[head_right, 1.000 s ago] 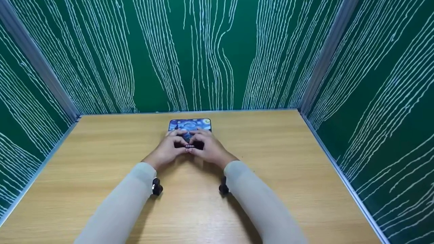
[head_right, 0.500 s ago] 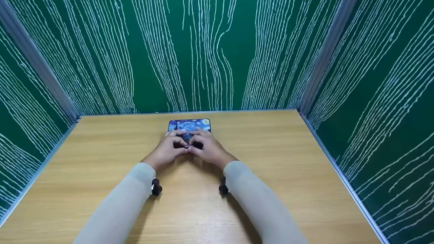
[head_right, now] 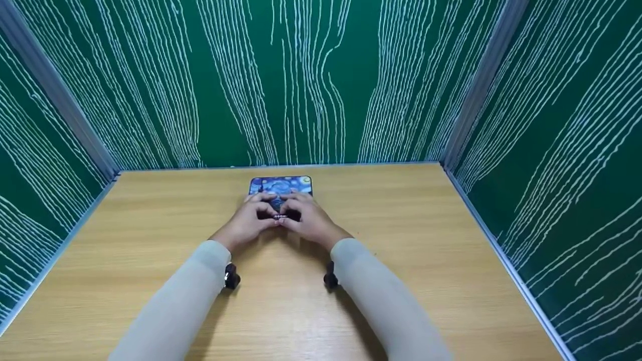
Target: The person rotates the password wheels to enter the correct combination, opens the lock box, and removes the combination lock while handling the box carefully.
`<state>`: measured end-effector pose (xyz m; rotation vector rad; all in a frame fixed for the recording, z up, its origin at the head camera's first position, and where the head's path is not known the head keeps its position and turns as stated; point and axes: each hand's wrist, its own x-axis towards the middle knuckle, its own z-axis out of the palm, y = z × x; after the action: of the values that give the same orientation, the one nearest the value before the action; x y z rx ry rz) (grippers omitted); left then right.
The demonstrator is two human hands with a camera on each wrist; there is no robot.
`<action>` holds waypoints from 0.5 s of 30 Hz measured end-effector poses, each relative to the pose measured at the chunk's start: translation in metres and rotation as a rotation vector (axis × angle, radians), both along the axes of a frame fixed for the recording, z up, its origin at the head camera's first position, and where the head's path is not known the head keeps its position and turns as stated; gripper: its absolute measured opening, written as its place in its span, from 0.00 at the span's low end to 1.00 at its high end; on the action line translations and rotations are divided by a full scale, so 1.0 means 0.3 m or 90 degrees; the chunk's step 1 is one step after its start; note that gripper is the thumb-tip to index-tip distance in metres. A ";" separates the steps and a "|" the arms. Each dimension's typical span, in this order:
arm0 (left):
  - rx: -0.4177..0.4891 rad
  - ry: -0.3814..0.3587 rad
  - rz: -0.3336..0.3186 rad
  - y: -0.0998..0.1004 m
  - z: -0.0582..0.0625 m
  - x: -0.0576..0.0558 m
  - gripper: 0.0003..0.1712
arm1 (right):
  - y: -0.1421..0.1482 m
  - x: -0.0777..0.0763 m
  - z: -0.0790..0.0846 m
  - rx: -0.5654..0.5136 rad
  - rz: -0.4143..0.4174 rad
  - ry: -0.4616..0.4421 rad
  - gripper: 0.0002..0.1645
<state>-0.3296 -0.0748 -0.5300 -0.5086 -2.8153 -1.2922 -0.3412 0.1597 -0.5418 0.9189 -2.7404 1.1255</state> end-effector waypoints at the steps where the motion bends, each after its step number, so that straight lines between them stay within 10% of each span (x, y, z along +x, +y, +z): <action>1: 0.000 -0.001 0.000 0.000 0.000 0.000 0.03 | 0.000 0.000 0.000 0.001 -0.001 -0.002 0.08; 15: -0.002 0.000 0.000 -0.001 0.005 -0.001 0.04 | -0.004 0.001 0.003 0.000 0.001 0.007 0.11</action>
<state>-0.3298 -0.0751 -0.5286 -0.5086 -2.8177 -1.2880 -0.3410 0.1586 -0.5408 0.9242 -2.7315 1.1171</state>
